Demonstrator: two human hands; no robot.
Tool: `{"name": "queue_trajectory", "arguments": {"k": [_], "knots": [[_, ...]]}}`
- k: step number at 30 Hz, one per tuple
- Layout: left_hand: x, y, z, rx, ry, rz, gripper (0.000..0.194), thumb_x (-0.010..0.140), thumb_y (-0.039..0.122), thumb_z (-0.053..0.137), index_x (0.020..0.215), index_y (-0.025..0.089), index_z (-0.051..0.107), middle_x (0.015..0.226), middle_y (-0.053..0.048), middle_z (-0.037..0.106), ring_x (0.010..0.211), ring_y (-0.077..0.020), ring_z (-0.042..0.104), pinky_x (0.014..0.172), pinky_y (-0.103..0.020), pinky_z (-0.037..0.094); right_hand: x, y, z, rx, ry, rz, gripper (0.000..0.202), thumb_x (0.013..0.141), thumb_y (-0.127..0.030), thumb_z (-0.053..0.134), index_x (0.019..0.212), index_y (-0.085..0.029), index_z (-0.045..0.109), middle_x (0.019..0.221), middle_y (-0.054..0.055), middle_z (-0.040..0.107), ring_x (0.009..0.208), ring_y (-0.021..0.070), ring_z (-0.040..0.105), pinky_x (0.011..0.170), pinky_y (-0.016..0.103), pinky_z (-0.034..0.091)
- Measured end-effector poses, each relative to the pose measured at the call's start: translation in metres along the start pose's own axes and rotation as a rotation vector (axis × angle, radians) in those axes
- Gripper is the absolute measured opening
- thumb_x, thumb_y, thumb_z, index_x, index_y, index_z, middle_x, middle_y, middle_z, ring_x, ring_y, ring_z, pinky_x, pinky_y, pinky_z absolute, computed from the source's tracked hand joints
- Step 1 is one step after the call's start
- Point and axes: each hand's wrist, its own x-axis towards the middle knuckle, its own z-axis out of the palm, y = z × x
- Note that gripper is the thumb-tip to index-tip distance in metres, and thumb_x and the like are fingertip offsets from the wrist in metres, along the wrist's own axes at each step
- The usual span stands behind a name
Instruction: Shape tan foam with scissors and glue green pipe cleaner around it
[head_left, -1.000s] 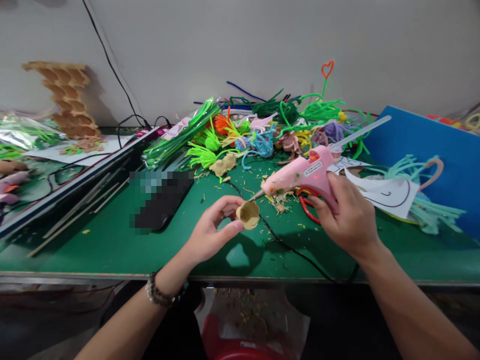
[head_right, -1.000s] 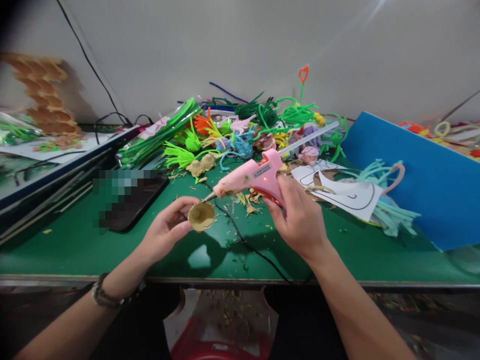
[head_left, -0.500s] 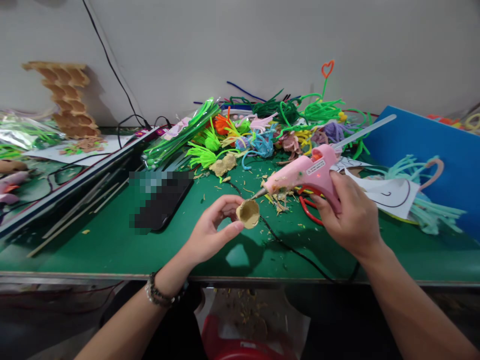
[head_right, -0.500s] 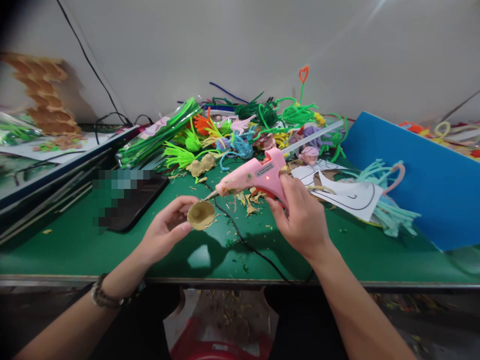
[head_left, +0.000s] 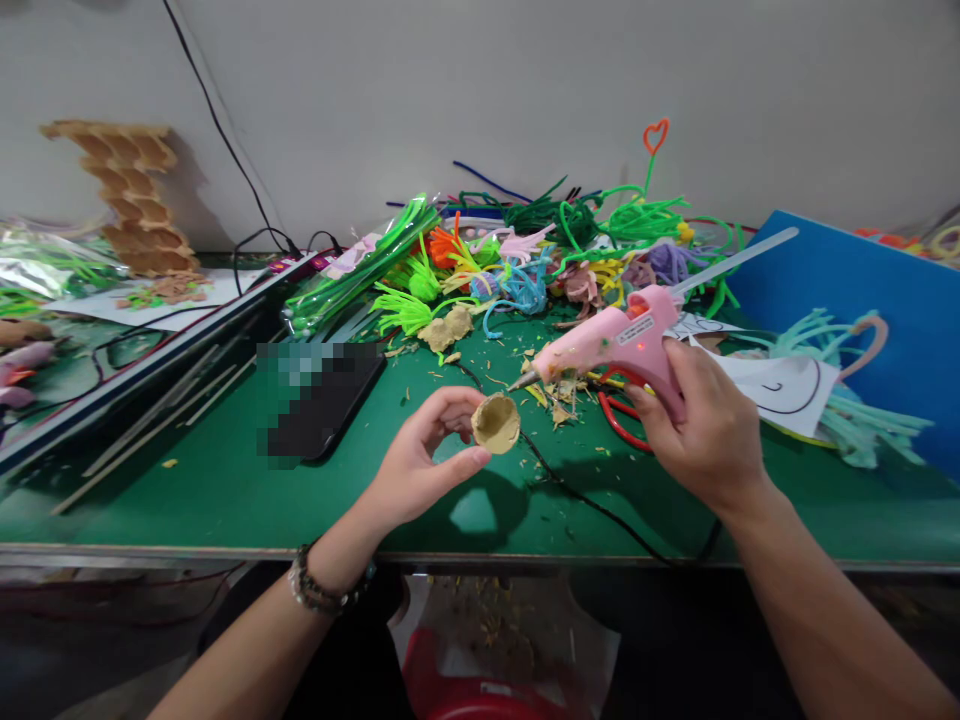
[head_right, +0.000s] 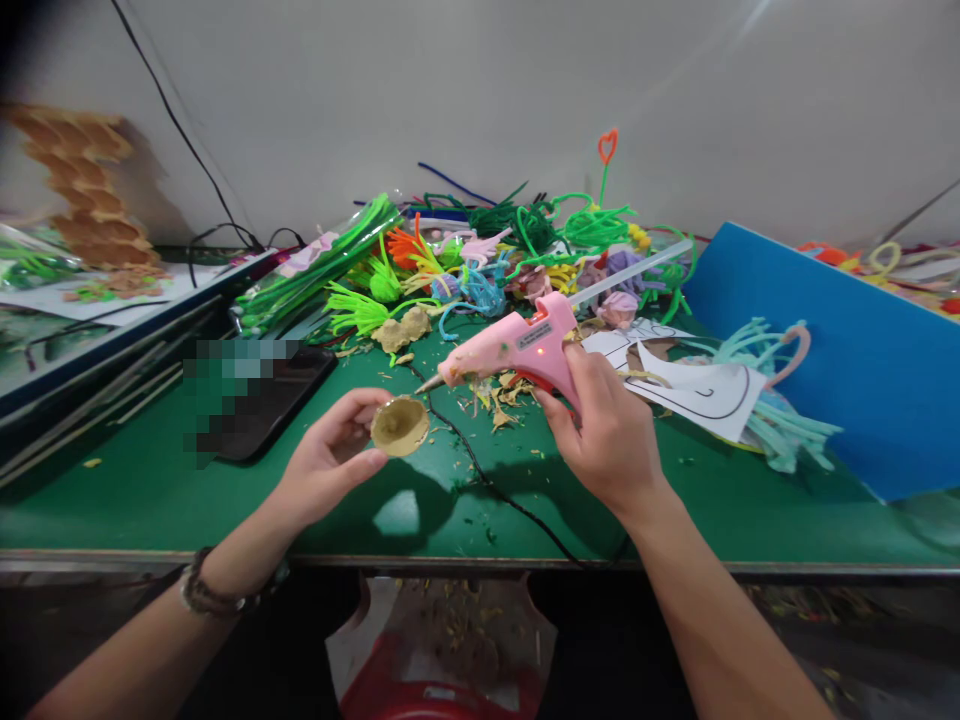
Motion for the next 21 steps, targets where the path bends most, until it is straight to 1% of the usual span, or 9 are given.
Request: {"name": "queue_trajectory", "arguments": {"k": [3, 8, 14, 16, 21], "knots": [[0.0005, 0.0005, 0.0001, -0.005, 0.007, 0.013, 0.030, 0.069, 0.025, 0.066, 0.094, 0.019, 0.051, 0.080, -0.001, 0.059, 0.069, -0.0102, 0.053, 0.063, -0.020, 0.043, -0.0007, 0.0007, 0.0003, -0.002, -0.002, -0.002, 0.042, 0.083, -0.031, 0.046, 0.122, -0.018, 0.039, 0.090, 0.012, 0.062, 0.080, 0.0252, 0.062, 0.063, 0.036, 0.052], [0.0020, 0.0008, 0.0004, -0.045, 0.064, 0.004, 0.032, 0.065, 0.022, 0.068, 0.092, 0.019, 0.050, 0.079, 0.000, 0.058, 0.068, -0.0099, 0.054, 0.061, -0.020, 0.044, -0.0016, 0.0012, 0.0006, -0.015, -0.022, 0.025, 0.043, 0.084, -0.034, 0.044, 0.123, -0.019, 0.038, 0.090, 0.011, 0.062, 0.081, 0.0255, 0.062, 0.068, 0.038, 0.051], [0.0058, -0.0009, 0.0012, -0.142, 0.090, -0.018, 0.032, 0.063, 0.018, 0.070, 0.088, 0.020, 0.050, 0.079, 0.001, 0.059, 0.072, -0.0093, 0.058, 0.064, -0.018, 0.047, -0.0003, -0.0003, -0.0012, 0.036, -0.018, 0.003, 0.041, 0.083, -0.031, 0.047, 0.121, -0.018, 0.040, 0.092, 0.011, 0.062, 0.082, 0.0241, 0.062, 0.065, 0.035, 0.051], [0.0067, -0.0016, 0.0012, -0.163, 0.108, -0.026, 0.032, 0.063, 0.018, 0.071, 0.088, 0.020, 0.051, 0.080, 0.001, 0.059, 0.073, -0.0092, 0.058, 0.065, -0.018, 0.048, -0.0004, -0.0014, -0.0014, 0.039, -0.028, 0.002, 0.041, 0.083, -0.035, 0.046, 0.119, -0.017, 0.041, 0.092, 0.012, 0.062, 0.082, 0.0246, 0.061, 0.065, 0.035, 0.051], [0.0073, -0.0024, -0.0005, -0.167, 0.163, -0.066, 0.034, 0.060, 0.024, 0.074, 0.085, 0.019, 0.052, 0.082, 0.000, 0.060, 0.076, -0.0111, 0.059, 0.067, -0.021, 0.049, -0.0010, -0.0037, 0.0000, 0.051, -0.047, 0.004, 0.047, 0.080, -0.049, 0.045, 0.114, -0.016, 0.044, 0.090, 0.010, 0.062, 0.081, 0.0238, 0.061, 0.065, 0.034, 0.051]]}}
